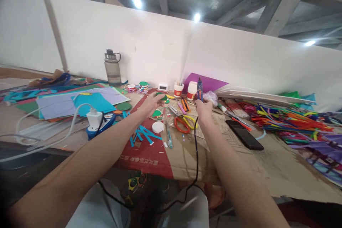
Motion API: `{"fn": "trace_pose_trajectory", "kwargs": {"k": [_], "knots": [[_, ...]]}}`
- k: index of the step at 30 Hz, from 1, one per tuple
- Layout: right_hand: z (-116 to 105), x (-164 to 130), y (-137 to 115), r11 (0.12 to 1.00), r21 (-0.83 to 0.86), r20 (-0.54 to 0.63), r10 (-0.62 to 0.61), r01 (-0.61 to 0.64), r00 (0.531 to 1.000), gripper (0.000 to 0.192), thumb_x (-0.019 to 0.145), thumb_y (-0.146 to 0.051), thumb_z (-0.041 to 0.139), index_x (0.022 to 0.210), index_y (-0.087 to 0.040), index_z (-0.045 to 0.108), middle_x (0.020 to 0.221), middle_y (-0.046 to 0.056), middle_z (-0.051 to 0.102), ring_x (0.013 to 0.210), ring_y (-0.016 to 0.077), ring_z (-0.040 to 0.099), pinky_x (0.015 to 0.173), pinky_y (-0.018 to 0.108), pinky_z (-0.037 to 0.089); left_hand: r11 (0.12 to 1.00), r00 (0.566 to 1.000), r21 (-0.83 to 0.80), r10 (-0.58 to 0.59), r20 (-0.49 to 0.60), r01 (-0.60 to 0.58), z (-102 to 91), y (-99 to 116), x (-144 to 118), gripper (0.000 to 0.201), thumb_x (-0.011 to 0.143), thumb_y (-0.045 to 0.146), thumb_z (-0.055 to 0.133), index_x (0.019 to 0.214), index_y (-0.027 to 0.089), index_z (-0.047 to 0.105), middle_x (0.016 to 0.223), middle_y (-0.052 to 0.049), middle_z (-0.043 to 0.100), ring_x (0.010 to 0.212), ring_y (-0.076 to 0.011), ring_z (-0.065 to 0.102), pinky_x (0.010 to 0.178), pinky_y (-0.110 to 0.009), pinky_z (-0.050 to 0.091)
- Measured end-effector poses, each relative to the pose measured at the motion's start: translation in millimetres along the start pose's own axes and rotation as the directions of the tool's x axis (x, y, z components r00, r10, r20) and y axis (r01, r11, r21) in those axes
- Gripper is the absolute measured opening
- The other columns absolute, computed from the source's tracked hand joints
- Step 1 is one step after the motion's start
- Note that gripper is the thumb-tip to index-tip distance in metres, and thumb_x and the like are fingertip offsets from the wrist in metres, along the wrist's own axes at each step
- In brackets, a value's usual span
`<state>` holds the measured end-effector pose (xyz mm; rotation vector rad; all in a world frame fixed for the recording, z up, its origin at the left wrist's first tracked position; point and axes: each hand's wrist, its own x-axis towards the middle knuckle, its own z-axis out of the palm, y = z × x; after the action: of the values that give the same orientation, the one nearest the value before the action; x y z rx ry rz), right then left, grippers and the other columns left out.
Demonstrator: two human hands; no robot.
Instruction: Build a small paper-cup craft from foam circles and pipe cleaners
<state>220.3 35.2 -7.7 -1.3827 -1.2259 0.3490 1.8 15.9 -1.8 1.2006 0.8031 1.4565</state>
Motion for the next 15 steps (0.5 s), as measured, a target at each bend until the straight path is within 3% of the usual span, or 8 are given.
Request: {"fn": "trace_pose_trajectory", "kwargs": {"k": [3, 6, 8, 12, 15], "knots": [[1.9, -12.7, 0.5, 0.994, 0.012, -0.121, -0.103, 0.105, 0.987, 0.037, 0.074, -0.030, 0.058, 0.106, -0.020, 0.040, 0.096, 0.009, 0.057, 0.089, 0.0219, 0.060, 0.079, 0.037, 0.050, 1.000, 1.000, 0.020, -0.001, 0.023, 0.000, -1.5, -0.9, 0.0, 0.022, 0.080, 0.029, 0.070, 0.082, 0.015, 0.054, 0.069, 0.002, 0.055, 0.057, -0.0079, 0.056, 0.055, -0.022, 0.047], [-4.0, -28.0, -3.5, 0.959, -0.061, -0.065, -0.279, 0.276, 0.958, 0.037, 0.082, -0.037, 0.056, 0.110, -0.022, 0.037, 0.112, 0.014, 0.054, 0.102, 0.0236, 0.057, 0.092, 0.040, 0.046, 0.999, 0.999, 0.052, -0.017, 0.038, 0.015, -2.9, -3.4, 2.3, 0.019, 0.083, 0.028, 0.067, 0.082, 0.014, 0.053, 0.067, 0.002, 0.056, 0.054, -0.0073, 0.055, 0.055, -0.022, 0.046], [-7.1, -34.8, -5.9, 0.941, -0.087, -0.027, -0.329, 0.326, 0.944, 0.031, 0.088, -0.040, 0.049, 0.111, -0.023, 0.037, 0.114, 0.015, 0.053, 0.106, 0.0247, 0.056, 0.094, 0.042, 0.045, 0.997, 0.999, 0.074, -0.025, 0.043, 0.022, -3.0, -4.3, 3.8, 0.015, 0.085, 0.024, 0.064, 0.082, 0.014, 0.054, 0.066, 0.001, 0.057, 0.054, -0.0071, 0.055, 0.057, -0.022, 0.047], [-7.2, -37.6, -5.3, 0.933, -0.006, -0.040, -0.359, 0.359, 0.933, 0.029, 0.091, -0.039, 0.045, 0.115, -0.025, 0.036, 0.117, 0.014, 0.053, 0.110, 0.0239, 0.055, 0.095, 0.043, 0.045, 0.994, 1.000, 0.111, -0.013, 0.026, 0.010, -2.9, -2.8, 5.3, 0.011, 0.085, 0.019, 0.063, 0.083, 0.014, 0.054, 0.067, 0.002, 0.056, 0.057, -0.0074, 0.057, 0.063, -0.023, 0.051], [-4.5, -34.7, -5.2, 0.931, 0.213, -0.054, -0.293, 0.298, 0.955, 0.035, 0.084, -0.035, 0.051, 0.114, -0.026, 0.035, 0.112, 0.009, 0.055, 0.103, 0.0207, 0.059, 0.087, 0.040, 0.049, 0.989, 1.000, 0.146, -0.005, 0.024, 0.001, -3.8, -1.1, 5.6, 0.012, 0.084, 0.018, 0.065, 0.085, 0.014, 0.054, 0.068, 0.003, 0.056, 0.060, -0.0074, 0.059, 0.065, -0.023, 0.053]]}}
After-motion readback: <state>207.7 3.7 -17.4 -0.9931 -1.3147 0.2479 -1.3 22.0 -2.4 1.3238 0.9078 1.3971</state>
